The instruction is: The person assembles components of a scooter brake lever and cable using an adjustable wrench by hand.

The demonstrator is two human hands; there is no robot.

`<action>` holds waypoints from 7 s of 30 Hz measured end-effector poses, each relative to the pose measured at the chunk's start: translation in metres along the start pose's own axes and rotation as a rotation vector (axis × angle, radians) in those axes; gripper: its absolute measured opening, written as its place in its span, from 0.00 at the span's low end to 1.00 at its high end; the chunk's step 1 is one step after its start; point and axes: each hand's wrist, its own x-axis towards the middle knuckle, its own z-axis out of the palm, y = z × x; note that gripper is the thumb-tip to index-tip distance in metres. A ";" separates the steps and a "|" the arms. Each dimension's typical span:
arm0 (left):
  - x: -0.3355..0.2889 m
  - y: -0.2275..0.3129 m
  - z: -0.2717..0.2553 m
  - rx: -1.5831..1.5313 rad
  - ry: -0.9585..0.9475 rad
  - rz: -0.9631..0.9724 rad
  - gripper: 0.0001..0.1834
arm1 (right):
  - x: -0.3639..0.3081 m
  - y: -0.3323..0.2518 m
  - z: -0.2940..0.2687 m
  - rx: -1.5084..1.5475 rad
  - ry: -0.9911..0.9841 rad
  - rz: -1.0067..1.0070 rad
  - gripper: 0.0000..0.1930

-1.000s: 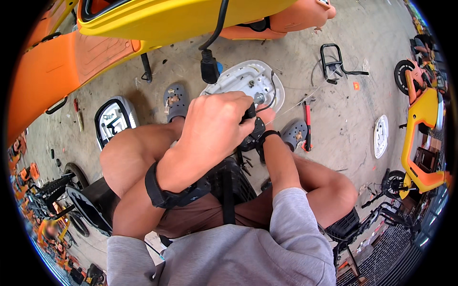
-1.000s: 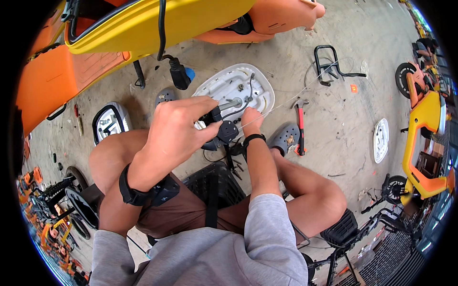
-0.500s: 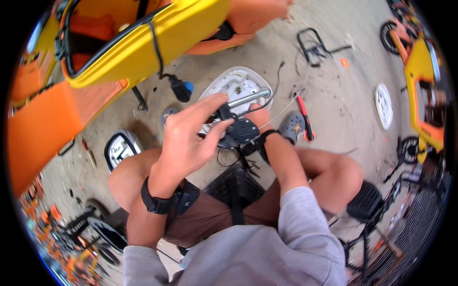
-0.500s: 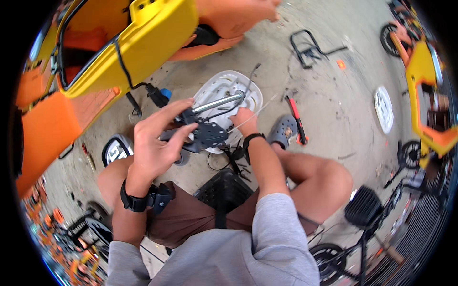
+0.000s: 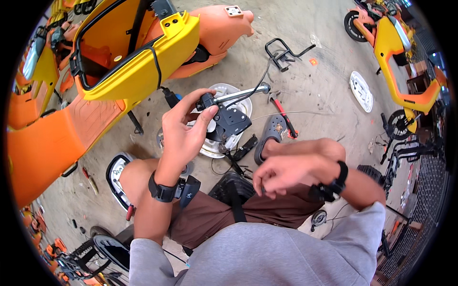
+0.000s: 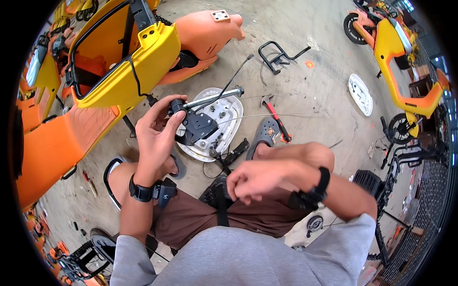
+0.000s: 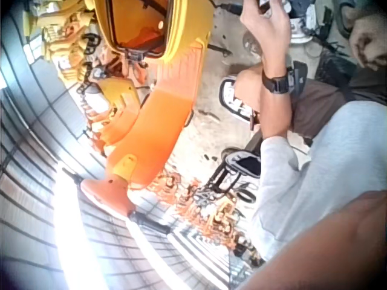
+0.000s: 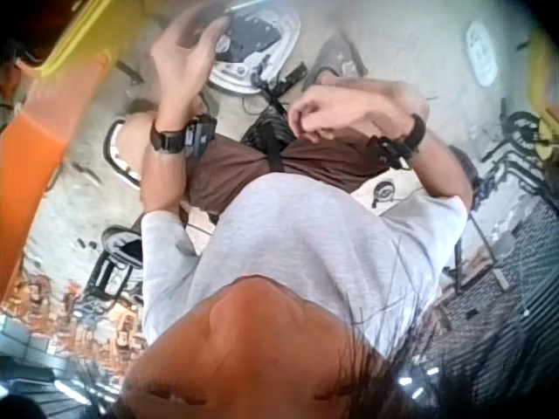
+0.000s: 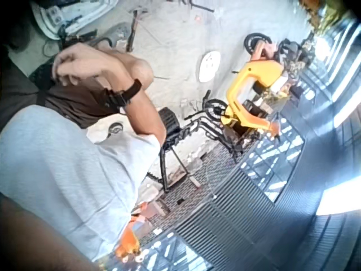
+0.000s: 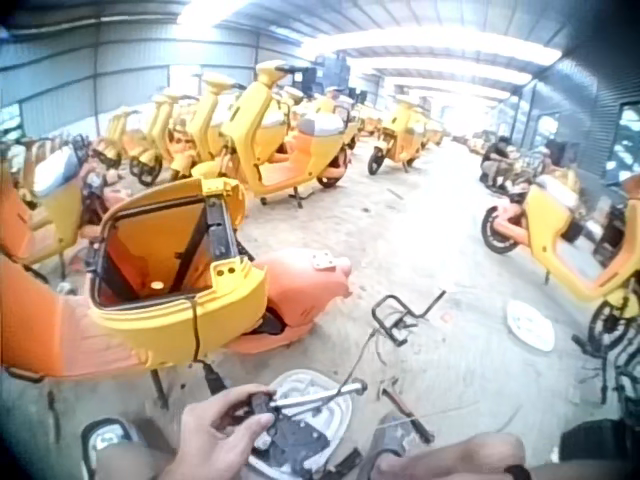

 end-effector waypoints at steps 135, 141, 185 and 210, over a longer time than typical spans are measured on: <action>-0.015 -0.026 0.004 -0.441 -0.211 -0.570 0.32 | 0.050 -0.025 -0.013 0.213 0.988 -0.550 0.14; -0.012 -0.017 -0.001 -0.527 -0.248 -0.680 0.31 | 0.057 -0.025 -0.015 0.342 0.934 -0.551 0.20; -0.010 -0.012 -0.003 -1.164 -0.534 -0.772 0.34 | 0.056 -0.040 -0.015 -0.274 1.222 -0.979 0.15; -0.011 -0.007 0.007 -0.966 -0.346 -0.875 0.24 | 0.047 -0.033 -0.021 -0.222 1.152 -0.884 0.15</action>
